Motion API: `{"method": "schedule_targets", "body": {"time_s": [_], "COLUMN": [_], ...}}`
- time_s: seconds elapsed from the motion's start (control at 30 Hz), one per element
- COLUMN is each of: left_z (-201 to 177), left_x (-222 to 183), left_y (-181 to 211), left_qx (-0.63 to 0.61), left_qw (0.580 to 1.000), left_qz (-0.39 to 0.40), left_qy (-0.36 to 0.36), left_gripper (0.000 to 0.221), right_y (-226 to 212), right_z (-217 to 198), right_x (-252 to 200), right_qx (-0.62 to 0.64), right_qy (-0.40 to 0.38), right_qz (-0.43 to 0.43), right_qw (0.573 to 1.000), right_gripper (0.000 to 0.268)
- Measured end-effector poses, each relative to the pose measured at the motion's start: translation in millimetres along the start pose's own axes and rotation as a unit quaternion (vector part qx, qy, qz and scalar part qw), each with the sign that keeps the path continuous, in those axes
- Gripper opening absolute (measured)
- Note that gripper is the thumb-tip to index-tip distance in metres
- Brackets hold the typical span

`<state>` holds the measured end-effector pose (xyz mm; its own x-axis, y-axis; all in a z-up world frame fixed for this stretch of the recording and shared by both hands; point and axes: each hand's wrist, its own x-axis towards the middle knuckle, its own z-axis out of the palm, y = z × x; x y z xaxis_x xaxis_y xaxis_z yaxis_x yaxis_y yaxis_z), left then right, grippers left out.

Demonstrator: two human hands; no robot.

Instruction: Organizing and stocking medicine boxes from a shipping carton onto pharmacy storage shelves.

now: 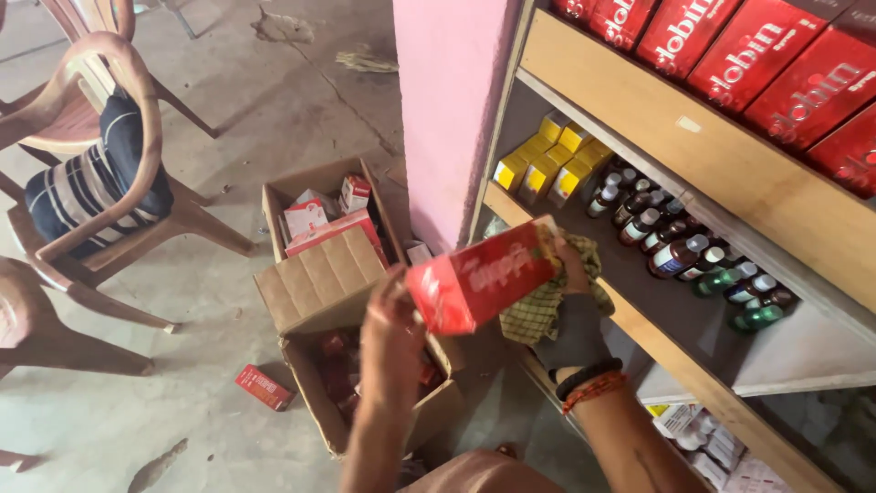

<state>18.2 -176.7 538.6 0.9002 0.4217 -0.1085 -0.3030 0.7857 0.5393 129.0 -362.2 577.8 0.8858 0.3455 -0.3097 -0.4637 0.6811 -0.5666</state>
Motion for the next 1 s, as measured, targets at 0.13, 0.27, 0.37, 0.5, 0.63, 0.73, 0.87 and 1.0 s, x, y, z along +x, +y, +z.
{"method": "schedule_targets", "body": {"time_s": [0.13, 0.27, 0.37, 0.5, 0.63, 0.73, 0.87, 1.0], "left_z": [-0.2, 30.0, 47.0, 38.0, 40.5, 44.9, 56.0, 63.4], "left_x": [-9.5, -2.4, 9.2, 23.6, 26.0, 22.2, 20.2, 13.8], "left_y": [-42.2, -48.9, -30.7, -13.2, 0.9, 5.8, 6.4, 0.3], "left_qx": [0.231, 0.262, 0.213, 0.193, 0.128, -0.064, 0.072, 0.14], "left_qw": [0.966, 0.957, 0.971, 0.97, 0.98, 0.998, 0.994, 0.983], "left_qz": [0.041, 0.098, 0.111, 0.141, 0.138, 0.013, -0.086, -0.104], "left_qy": [-0.105, -0.075, 0.013, 0.051, 0.059, -0.024, 0.0, -0.055], "left_gripper": [0.104, 0.096, 0.079, 0.063, 0.059, 0.068, 0.066, 0.063], "right_y": [4.3, 27.0, 44.3, 62.9, 44.2, 41.2, 38.7, 33.0], "right_z": [22.5, 2.5, -9.7, -65.0, -88.2, -94.2, -46.5, -32.8], "right_x": [-16.1, -21.9, -31.0, -2.7, 16.8, 26.7, 4.9, 20.5], "right_qx": [0.015, 0.002, 0.017, -0.038, -0.23, -0.463, -0.58, -0.56], "right_qy": [0.067, 0.006, 0.011, -0.041, 0.024, -0.041, -0.03, -0.096], "right_qz": [-0.022, 0.045, 0.093, 0.068, -0.079, -0.255, -0.311, -0.343], "right_qw": [0.997, 0.999, 0.995, 0.996, 0.97, 0.848, 0.753, 0.748], "right_gripper": [0.041, 0.047, 0.046, 0.033, 0.042, 0.062, 0.085, 0.072]}}
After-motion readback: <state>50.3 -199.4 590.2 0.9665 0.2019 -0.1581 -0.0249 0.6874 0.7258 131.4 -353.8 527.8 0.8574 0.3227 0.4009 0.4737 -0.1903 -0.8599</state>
